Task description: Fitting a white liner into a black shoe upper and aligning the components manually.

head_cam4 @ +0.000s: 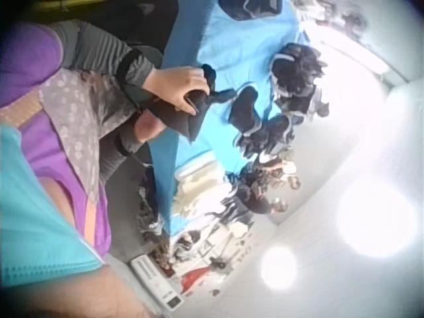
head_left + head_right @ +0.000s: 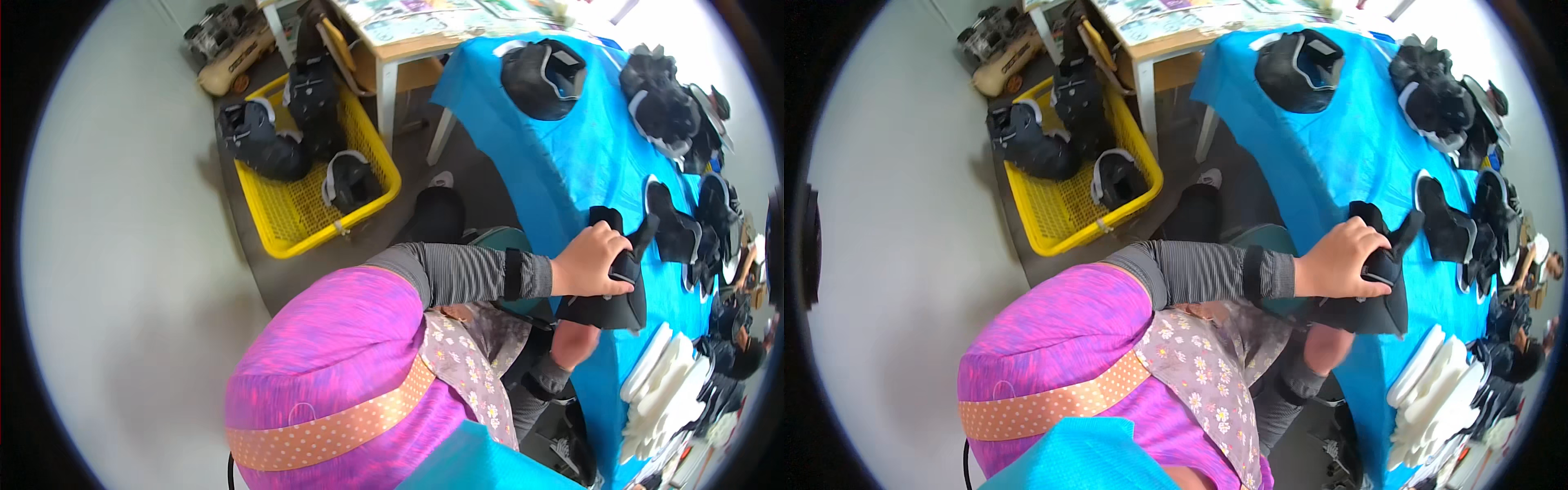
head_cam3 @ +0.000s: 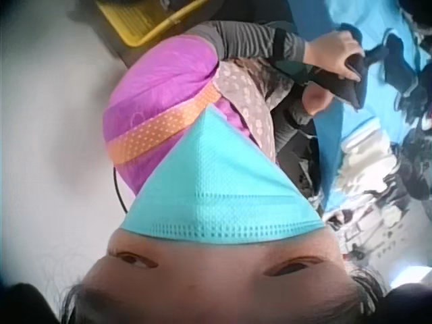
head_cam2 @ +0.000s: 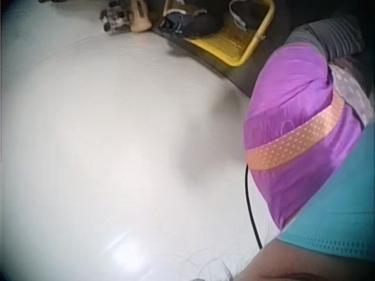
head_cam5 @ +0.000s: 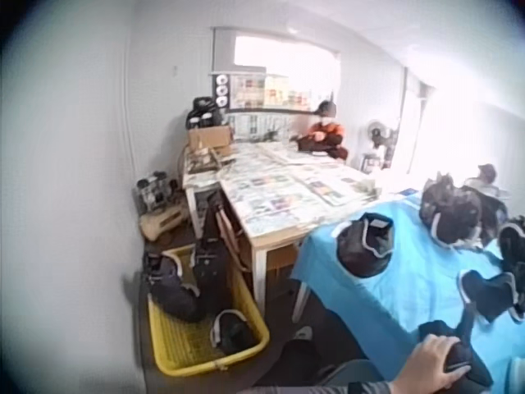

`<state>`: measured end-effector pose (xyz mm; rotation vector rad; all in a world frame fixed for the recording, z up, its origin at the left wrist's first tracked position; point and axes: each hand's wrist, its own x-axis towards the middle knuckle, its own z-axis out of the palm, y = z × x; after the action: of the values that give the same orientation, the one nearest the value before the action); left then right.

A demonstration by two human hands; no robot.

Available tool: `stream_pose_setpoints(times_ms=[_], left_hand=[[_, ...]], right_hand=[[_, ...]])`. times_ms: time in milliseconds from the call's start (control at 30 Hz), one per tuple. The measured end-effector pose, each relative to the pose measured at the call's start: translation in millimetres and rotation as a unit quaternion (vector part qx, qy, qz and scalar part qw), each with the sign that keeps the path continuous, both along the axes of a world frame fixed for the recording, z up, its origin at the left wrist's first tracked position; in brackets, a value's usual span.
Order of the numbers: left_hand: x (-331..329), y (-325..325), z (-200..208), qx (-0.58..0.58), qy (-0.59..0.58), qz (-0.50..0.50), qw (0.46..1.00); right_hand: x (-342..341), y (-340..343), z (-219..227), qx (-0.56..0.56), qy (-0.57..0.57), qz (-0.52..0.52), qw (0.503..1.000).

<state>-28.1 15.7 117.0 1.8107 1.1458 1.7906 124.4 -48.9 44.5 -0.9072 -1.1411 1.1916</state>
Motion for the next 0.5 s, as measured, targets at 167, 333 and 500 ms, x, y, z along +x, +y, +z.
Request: stream_pose_setpoints(times_ms=[167, 333, 500], left_hand=[[0.3, -2.2, -27.0, 0.038, 0.040, -0.044, 0.997], [-6.8, -18.0, -13.2, 0.039, -0.021, -0.128, 0.991], [-41.3, -17.8, 28.0, -0.021, 0.104, -0.167, 0.980]], right_hand=[[-3.9, -7.4, 44.6, -0.085, 0.219, 0.015, 0.972], [3.9, -16.6, 56.4, -0.091, 0.207, -0.078, 0.971], [-29.1, -26.7, 86.5, 0.006, 0.051, -0.193, 0.980]])
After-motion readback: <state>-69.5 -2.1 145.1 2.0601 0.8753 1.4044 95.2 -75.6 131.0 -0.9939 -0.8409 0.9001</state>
